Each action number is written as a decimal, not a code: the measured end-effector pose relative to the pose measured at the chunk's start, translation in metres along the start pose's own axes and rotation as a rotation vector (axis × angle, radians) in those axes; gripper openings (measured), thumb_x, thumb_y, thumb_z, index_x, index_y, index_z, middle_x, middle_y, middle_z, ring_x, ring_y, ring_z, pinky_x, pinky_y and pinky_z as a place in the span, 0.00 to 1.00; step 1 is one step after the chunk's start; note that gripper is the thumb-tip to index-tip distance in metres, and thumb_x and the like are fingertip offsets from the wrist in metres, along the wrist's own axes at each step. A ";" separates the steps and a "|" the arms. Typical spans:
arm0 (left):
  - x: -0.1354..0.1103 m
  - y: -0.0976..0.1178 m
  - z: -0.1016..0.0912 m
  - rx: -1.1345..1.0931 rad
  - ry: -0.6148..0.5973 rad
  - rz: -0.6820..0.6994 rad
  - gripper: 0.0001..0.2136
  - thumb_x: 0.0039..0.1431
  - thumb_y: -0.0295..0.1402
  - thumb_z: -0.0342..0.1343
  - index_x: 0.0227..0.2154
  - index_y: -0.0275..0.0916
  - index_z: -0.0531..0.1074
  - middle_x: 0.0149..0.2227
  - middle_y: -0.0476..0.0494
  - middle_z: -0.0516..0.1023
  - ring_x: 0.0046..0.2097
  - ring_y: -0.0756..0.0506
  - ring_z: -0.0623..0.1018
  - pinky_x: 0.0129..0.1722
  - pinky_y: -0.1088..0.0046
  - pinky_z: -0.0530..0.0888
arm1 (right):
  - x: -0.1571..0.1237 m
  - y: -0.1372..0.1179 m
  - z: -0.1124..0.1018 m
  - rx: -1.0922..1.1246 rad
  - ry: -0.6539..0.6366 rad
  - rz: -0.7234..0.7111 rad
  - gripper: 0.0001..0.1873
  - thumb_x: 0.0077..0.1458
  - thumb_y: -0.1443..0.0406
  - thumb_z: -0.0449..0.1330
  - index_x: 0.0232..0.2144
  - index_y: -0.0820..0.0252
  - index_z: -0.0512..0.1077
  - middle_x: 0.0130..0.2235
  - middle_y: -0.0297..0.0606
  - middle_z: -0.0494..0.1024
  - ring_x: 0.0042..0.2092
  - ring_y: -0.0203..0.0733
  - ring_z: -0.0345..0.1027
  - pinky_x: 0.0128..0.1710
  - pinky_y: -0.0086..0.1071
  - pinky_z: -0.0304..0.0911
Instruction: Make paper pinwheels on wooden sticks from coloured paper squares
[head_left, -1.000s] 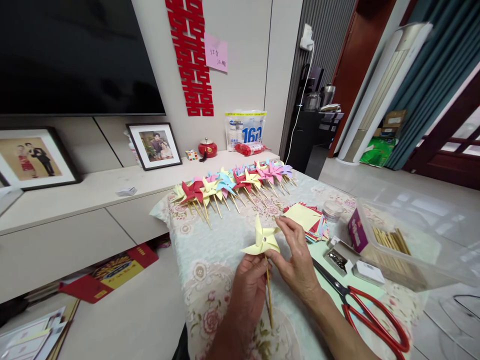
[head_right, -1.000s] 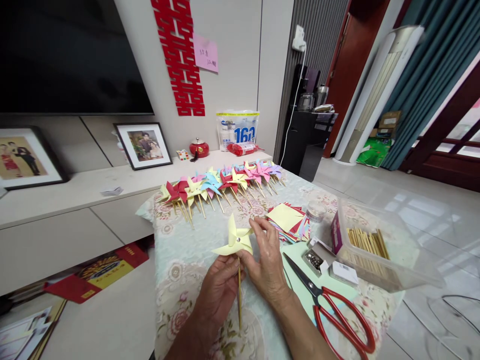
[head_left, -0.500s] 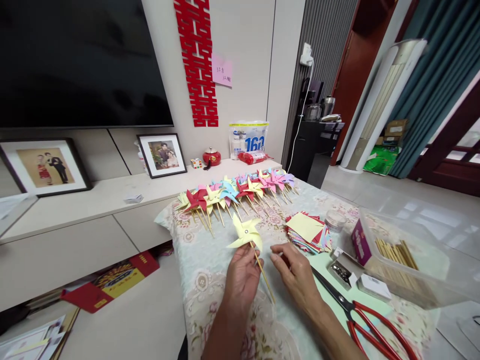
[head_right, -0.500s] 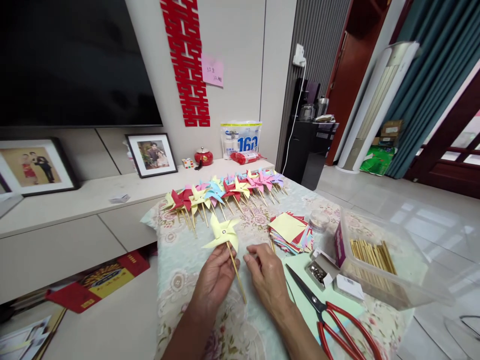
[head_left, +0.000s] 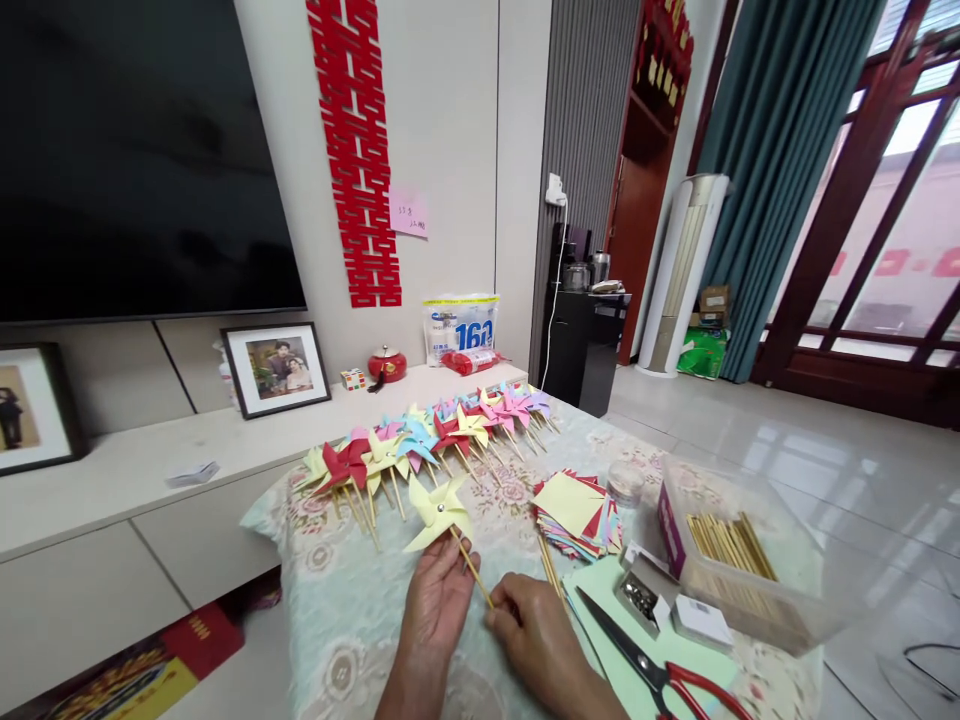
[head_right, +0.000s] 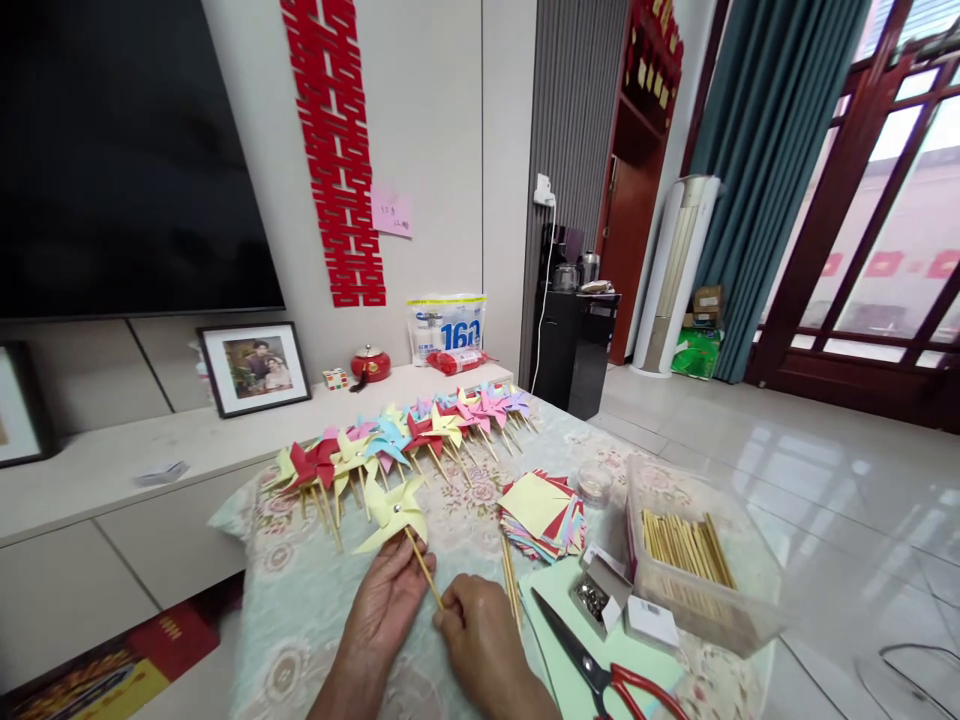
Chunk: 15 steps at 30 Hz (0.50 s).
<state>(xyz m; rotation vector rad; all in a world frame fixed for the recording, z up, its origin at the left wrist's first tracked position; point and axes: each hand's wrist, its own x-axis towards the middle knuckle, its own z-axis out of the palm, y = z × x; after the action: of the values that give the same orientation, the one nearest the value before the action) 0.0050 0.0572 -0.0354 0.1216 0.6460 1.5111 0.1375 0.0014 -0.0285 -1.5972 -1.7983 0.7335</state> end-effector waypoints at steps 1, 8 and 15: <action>0.001 -0.001 -0.001 0.005 -0.007 0.000 0.11 0.50 0.13 0.59 0.31 0.35 0.75 0.28 0.48 0.78 0.28 0.51 0.78 0.30 0.75 0.75 | 0.000 0.001 0.001 -0.003 0.000 0.003 0.05 0.51 0.72 0.60 0.25 0.60 0.73 0.28 0.34 0.77 0.31 0.37 0.67 0.30 0.27 0.52; 0.005 -0.004 -0.006 0.042 -0.062 0.024 0.12 0.47 0.12 0.61 0.32 0.33 0.76 0.30 0.47 0.80 0.29 0.51 0.78 0.29 0.76 0.75 | 0.003 0.007 0.006 -0.024 -0.005 0.015 0.05 0.52 0.72 0.60 0.26 0.60 0.73 0.29 0.36 0.78 0.32 0.38 0.68 0.32 0.27 0.53; 0.001 -0.008 -0.003 0.069 -0.108 0.024 0.15 0.42 0.15 0.67 0.34 0.33 0.77 0.31 0.46 0.80 0.28 0.52 0.78 0.28 0.78 0.73 | 0.004 0.007 0.006 -0.047 -0.038 0.002 0.07 0.54 0.72 0.58 0.25 0.60 0.71 0.28 0.36 0.77 0.31 0.40 0.68 0.31 0.27 0.53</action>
<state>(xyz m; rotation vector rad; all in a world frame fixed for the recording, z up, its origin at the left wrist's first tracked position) 0.0106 0.0564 -0.0415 0.2636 0.6120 1.4951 0.1373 0.0057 -0.0372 -1.6263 -1.8543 0.7324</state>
